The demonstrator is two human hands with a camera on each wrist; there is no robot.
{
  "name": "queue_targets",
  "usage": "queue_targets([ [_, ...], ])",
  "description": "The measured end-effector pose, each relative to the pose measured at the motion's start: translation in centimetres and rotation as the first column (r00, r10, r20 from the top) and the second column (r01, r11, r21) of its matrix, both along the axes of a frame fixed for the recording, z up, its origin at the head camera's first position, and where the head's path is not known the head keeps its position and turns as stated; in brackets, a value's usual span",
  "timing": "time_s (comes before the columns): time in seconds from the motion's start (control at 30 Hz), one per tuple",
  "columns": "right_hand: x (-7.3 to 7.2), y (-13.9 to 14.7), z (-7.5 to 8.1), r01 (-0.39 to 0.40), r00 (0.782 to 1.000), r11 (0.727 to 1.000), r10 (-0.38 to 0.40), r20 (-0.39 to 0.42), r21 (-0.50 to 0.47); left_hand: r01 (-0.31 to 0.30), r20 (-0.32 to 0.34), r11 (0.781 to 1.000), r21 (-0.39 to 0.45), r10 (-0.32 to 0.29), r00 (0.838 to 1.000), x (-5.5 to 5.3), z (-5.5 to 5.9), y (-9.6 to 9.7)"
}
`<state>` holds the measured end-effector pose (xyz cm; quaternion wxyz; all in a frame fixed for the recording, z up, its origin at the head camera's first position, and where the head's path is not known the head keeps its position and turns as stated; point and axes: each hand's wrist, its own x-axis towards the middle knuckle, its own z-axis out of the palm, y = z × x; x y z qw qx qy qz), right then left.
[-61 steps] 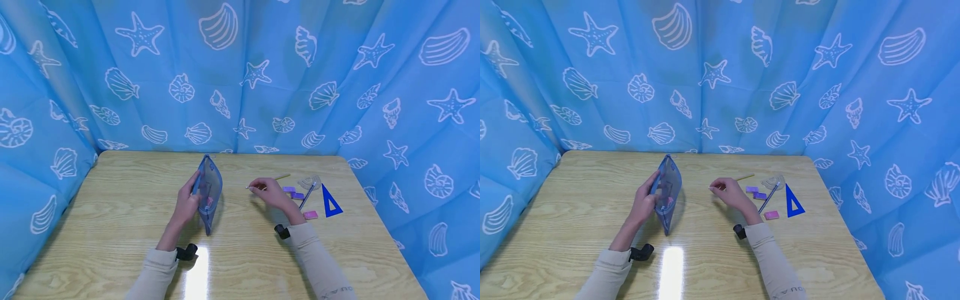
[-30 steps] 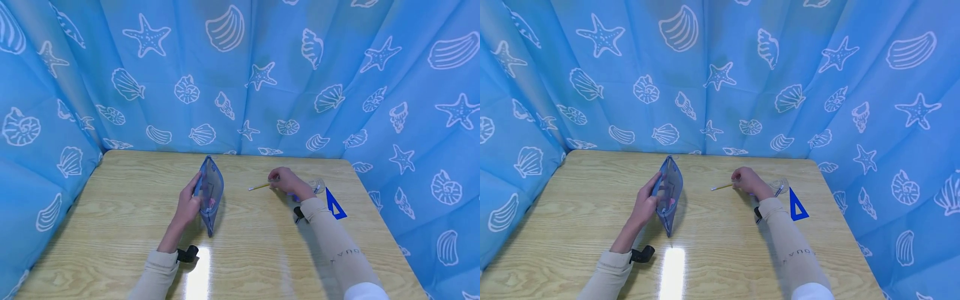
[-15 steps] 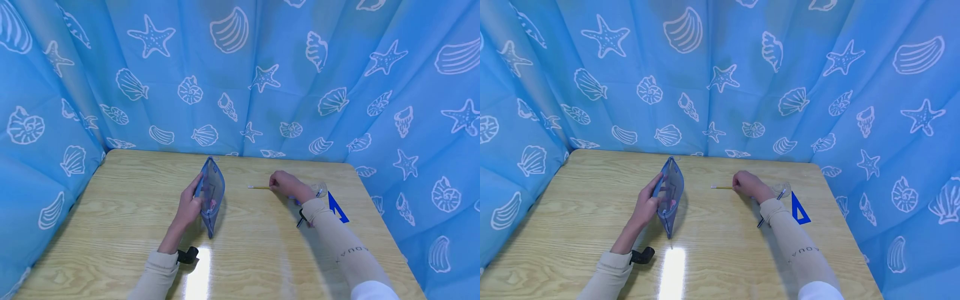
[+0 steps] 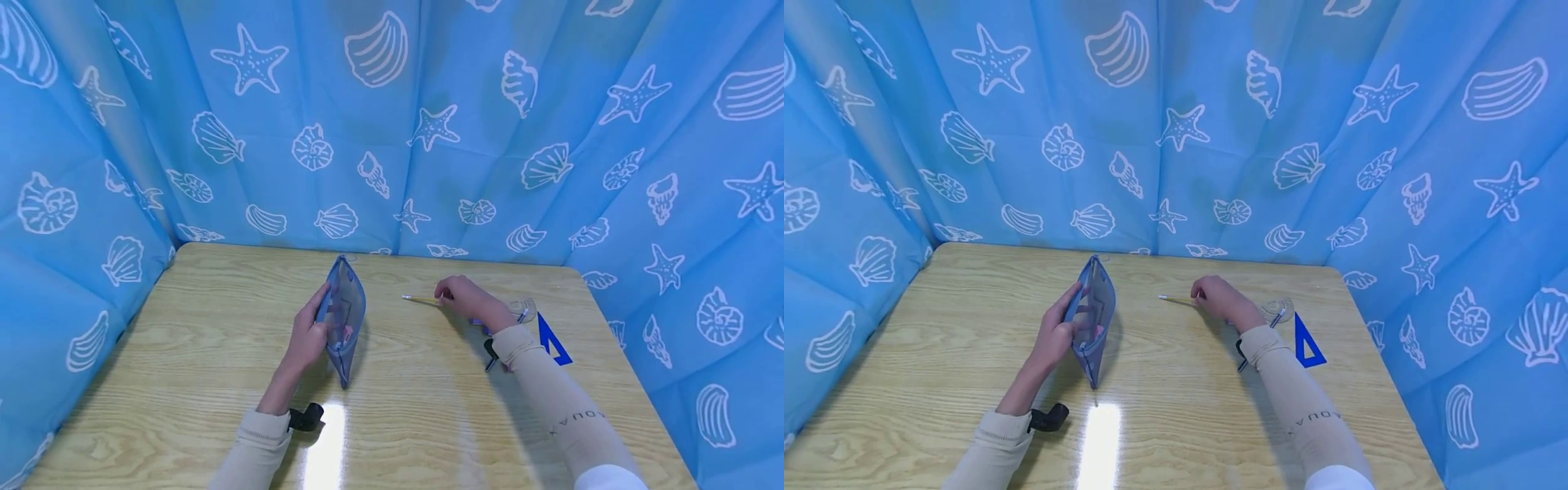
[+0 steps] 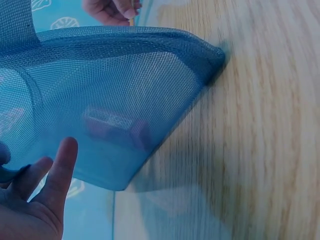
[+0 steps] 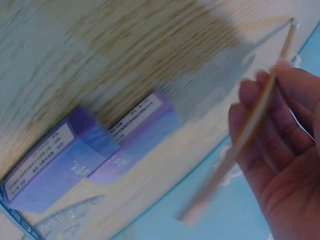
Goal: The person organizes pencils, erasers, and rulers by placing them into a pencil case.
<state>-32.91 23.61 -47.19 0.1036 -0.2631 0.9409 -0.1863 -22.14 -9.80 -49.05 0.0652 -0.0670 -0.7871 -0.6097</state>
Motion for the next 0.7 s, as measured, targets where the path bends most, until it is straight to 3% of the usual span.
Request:
queue_targets([
  [0.3,0.9,-0.2,0.6,-0.057,0.998,0.996,0.058,-0.008,0.066,0.026,-0.014,0.999,0.019,-0.025,1.0,0.1,-0.2,0.0],
  [0.4,1.2,-0.2,0.9,-0.039,0.999,0.997,0.037,0.021,0.063,0.024,-0.006,1.0,0.016,-0.023,1.0,0.1,-0.1,0.1],
  [0.7,2.5,0.4,2.2,0.053,0.988,0.994,-0.038,0.148,-0.094,0.022,0.007,1.0,0.003,-0.022,1.0,0.1,0.0,0.3],
])
